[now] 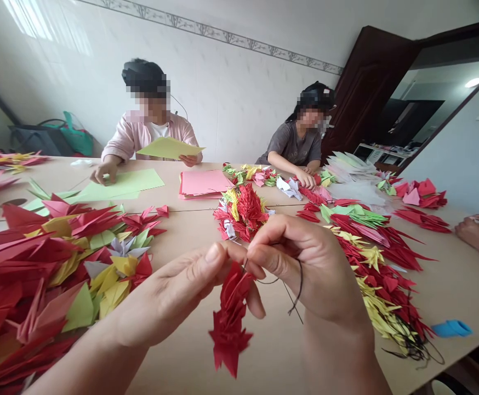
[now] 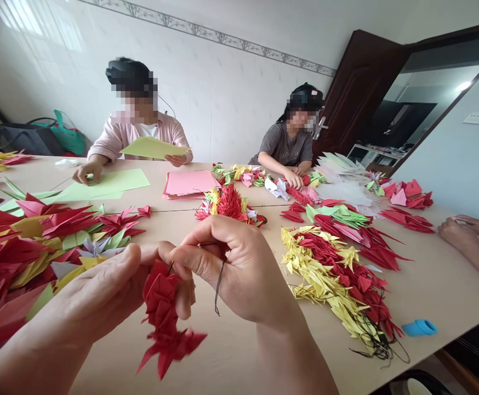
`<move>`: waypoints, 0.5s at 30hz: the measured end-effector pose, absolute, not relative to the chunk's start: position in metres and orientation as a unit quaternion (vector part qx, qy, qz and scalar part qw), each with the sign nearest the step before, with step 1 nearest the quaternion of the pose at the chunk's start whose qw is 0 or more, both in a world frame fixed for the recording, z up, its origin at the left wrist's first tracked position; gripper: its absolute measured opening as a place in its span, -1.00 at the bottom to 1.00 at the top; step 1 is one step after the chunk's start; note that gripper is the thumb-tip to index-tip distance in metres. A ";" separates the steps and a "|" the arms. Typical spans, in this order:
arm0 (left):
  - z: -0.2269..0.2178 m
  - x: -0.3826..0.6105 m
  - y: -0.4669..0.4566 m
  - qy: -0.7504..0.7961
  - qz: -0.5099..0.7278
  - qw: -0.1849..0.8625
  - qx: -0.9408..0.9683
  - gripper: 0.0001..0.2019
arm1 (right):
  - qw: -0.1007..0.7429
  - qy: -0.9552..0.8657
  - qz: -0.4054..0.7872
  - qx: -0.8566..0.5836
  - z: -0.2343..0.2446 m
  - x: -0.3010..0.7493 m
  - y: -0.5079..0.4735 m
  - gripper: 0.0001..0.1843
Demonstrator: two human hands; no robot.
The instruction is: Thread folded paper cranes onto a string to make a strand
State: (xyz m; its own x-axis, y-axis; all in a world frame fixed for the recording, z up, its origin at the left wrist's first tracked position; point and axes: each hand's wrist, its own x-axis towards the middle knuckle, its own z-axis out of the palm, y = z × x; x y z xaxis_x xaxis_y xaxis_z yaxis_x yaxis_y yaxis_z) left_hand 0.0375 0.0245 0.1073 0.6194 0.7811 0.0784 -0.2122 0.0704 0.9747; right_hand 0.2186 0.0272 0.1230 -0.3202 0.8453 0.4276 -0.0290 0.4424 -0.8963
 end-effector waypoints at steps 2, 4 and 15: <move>0.108 0.035 0.027 0.232 0.338 0.717 0.563 -0.59 | 0.485 -0.681 0.479 -0.268 0.123 0.217 0.026 -0.85; 0.108 0.033 0.029 0.226 0.339 0.739 0.537 -0.62 | 0.475 -0.679 0.502 -0.250 0.123 0.216 0.027 -0.86; 0.108 0.031 0.029 0.243 0.315 0.779 0.485 -0.75 | 0.500 -0.714 0.364 -0.329 0.126 0.221 0.035 -0.78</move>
State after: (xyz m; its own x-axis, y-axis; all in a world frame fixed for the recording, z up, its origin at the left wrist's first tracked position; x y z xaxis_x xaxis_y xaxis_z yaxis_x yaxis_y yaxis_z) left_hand 0.0308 0.0290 0.1083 0.6828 0.7270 -0.0729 -0.2554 0.3310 0.9084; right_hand 0.2213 0.0346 0.1257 -0.2835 0.8336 0.4741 0.1051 0.5184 -0.8486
